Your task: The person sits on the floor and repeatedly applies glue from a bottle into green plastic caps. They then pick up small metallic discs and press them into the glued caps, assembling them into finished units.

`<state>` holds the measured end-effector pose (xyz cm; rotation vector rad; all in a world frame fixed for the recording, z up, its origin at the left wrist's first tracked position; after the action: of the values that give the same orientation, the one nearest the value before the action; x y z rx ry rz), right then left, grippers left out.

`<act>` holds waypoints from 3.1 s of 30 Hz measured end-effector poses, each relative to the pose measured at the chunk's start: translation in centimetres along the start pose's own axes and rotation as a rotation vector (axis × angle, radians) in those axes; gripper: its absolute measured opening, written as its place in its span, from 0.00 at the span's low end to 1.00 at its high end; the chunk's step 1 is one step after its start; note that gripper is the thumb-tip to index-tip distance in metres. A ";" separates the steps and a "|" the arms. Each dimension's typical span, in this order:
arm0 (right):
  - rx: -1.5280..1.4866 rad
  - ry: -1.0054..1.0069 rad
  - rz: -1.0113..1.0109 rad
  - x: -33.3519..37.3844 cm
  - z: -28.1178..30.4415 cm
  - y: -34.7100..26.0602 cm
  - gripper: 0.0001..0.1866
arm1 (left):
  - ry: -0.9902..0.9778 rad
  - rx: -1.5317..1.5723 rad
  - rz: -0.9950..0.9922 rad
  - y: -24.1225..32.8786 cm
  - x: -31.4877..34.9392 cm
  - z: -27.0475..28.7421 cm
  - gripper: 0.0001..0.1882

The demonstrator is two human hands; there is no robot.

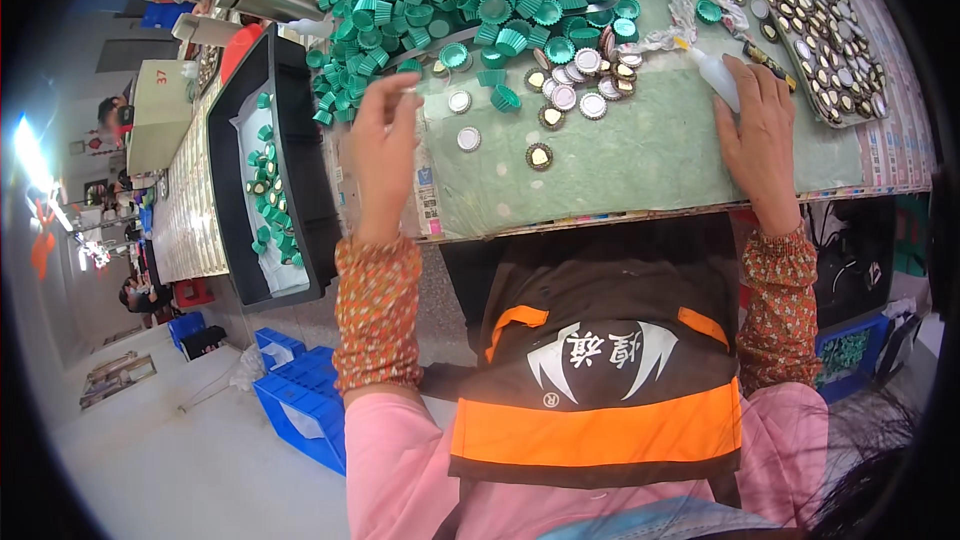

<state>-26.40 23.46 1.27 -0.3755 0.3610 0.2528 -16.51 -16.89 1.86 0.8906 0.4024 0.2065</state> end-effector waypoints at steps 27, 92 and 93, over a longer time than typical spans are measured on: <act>-1.406 -0.857 -0.445 6.2 -4.1 -11.5 0.18 | -0.561 0.741 0.326 9.5 11.0 -12.1 0.17; -1.000 -0.467 0.227 7.9 3.8 -12.7 0.12 | -0.427 1.340 0.611 5.1 15.7 -12.5 0.31; -1.000 -0.468 0.232 8.0 3.7 -12.8 0.12 | -0.430 1.338 0.610 5.1 15.7 -12.5 0.31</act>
<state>-14.17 14.77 5.41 -1.2319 -0.2205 0.7352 -7.63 0.51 -5.11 2.3238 -0.2288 0.2895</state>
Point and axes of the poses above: each hand's wrist, its own x-axis away from the middle knuckle, its own z-axis out of the back of the hand, y = z × x, the point moved 10 cm from there along -x, towards the middle knuckle, and after that the axes turned 12 degrees about -z, right-handed, at the moved point
